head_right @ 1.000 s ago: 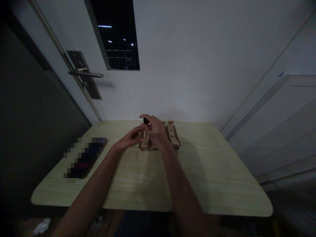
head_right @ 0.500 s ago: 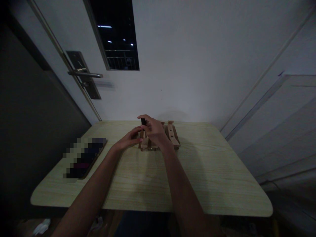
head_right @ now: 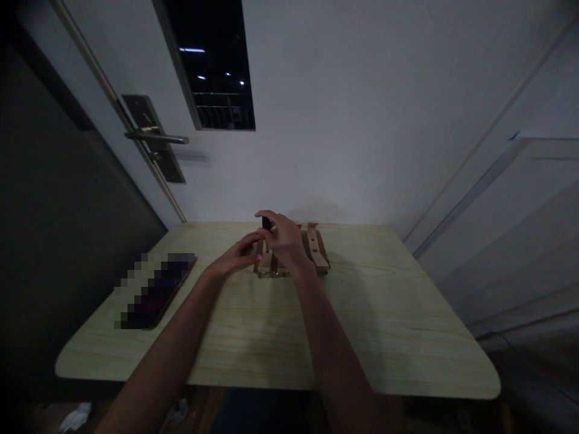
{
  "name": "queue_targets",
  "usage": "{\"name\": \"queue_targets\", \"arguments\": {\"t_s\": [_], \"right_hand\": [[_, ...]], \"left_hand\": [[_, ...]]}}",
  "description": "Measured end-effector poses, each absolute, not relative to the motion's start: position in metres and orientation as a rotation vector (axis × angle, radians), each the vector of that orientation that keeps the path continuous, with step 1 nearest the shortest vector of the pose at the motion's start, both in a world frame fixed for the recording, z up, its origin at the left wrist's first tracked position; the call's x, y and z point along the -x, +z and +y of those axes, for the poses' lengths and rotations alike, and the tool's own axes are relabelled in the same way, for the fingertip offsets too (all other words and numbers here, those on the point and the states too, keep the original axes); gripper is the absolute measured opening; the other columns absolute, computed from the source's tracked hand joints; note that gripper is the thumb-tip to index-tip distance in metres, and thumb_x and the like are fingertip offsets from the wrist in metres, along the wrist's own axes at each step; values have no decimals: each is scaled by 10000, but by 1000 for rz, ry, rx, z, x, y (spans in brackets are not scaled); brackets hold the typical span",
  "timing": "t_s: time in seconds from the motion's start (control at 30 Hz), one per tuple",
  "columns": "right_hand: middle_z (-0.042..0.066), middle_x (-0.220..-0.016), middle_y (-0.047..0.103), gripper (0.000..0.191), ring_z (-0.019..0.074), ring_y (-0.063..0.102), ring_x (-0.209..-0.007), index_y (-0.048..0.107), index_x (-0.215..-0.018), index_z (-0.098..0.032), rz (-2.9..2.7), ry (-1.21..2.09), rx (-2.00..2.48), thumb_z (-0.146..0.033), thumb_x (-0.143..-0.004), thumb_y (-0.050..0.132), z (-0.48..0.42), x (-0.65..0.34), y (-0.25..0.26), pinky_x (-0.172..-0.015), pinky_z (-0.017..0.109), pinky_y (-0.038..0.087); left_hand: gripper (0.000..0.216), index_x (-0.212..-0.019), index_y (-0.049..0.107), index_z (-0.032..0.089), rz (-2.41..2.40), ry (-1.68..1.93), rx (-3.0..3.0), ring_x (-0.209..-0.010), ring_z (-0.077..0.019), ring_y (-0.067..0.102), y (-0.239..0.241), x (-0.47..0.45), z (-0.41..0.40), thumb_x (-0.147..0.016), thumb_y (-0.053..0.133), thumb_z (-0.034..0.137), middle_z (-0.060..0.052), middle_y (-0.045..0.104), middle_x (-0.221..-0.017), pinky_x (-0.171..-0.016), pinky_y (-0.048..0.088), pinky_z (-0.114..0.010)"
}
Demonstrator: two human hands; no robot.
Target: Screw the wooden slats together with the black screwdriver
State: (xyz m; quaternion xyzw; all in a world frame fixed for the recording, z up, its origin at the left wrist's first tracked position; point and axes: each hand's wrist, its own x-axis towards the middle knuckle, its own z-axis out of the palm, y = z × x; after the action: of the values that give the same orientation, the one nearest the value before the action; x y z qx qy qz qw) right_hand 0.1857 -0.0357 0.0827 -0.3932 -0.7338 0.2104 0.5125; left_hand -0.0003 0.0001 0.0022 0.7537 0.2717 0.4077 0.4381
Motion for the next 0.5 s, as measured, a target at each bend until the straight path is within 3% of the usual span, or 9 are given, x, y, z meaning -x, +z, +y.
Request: {"name": "queue_targets", "arguments": {"t_s": [0.13, 0.33, 0.5], "right_hand": [[18, -886, 668, 342, 138, 611, -696, 571, -1152, -246, -1757, 541, 971, -209, -814, 534, -36, -185, 81, -683, 299, 536], [39, -972, 667, 458, 171, 643, -849, 510, -1226, -267, -1778, 615, 927, -128, -791, 479, -34, -185, 76, -752, 323, 539], [26, -886, 654, 446, 166, 625, -775, 505, -1219, -275, -1815, 596, 974, -128, -800, 467, -38, -186, 82, -704, 310, 520]], "left_hand": [[587, -1279, 521, 299, 686, 1003, -1884, -1356, -270, 318, 1, 1, 1, -729, 727, 312, -57, 402, -1440, -1148, 197, -464], [570, -1274, 526, 316, 641, 1009, -1873, -1356, -266, 323, 3, 0, 0, -738, 718, 297, -46, 403, -1442, -1151, 194, -469], [571, -1267, 532, 319, 630, 1016, -1856, -1350, -267, 331, 3, -1, 0, -730, 722, 280, -39, 403, -1440, -1153, 196, -478]]}}
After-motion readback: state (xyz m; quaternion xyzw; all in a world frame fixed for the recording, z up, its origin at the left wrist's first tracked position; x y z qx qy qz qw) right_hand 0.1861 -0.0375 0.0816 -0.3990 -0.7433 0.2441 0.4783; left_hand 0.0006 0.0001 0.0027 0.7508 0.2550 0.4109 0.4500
